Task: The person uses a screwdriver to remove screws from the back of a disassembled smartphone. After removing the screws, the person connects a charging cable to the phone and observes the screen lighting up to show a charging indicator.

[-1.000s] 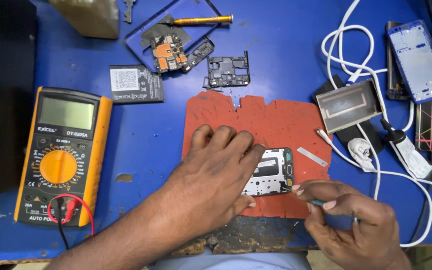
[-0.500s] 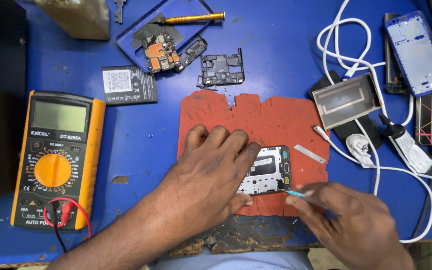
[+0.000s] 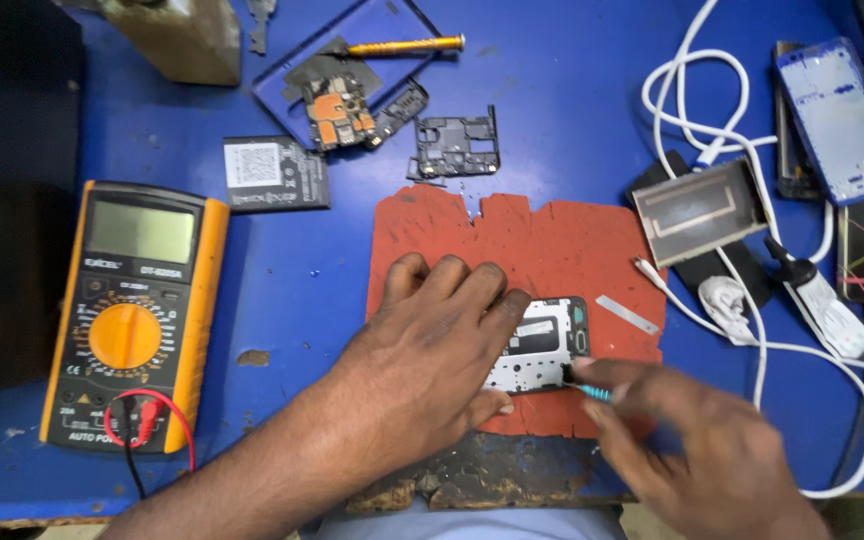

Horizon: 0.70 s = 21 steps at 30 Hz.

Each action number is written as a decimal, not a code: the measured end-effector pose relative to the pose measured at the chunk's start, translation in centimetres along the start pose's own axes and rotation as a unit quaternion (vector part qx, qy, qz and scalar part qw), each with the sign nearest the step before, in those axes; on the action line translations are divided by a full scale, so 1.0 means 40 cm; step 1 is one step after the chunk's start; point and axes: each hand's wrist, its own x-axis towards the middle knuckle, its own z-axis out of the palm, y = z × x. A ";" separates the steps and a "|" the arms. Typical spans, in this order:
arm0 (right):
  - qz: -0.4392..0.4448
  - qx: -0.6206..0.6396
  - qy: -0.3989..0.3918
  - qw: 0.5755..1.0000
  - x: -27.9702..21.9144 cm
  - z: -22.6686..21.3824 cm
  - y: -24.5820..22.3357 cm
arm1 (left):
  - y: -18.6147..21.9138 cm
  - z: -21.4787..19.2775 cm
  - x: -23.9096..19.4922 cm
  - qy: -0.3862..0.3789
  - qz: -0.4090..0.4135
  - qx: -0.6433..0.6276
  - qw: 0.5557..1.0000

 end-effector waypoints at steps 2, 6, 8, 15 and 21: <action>-0.036 -0.008 0.024 0.999 0.007 -0.001 -0.006 | -0.003 -0.001 -0.001 -0.007 -0.004 -0.007 1.000; 0.003 -0.015 0.069 0.998 0.032 -0.003 -0.032 | 0.000 -0.006 0.005 -0.010 -0.004 -0.005 1.000; -0.066 0.023 0.016 0.997 0.046 -0.026 -0.041 | -0.001 -0.008 0.003 -0.009 0.000 -0.009 1.000; -0.080 0.154 -0.007 0.985 0.048 -0.030 -0.036 | 0.004 -0.017 0.000 -0.007 0.008 0.001 1.000; 0.085 -0.025 -0.017 0.996 0.027 -0.032 -0.025 | -0.004 -0.073 -0.025 -0.004 0.012 0.056 0.998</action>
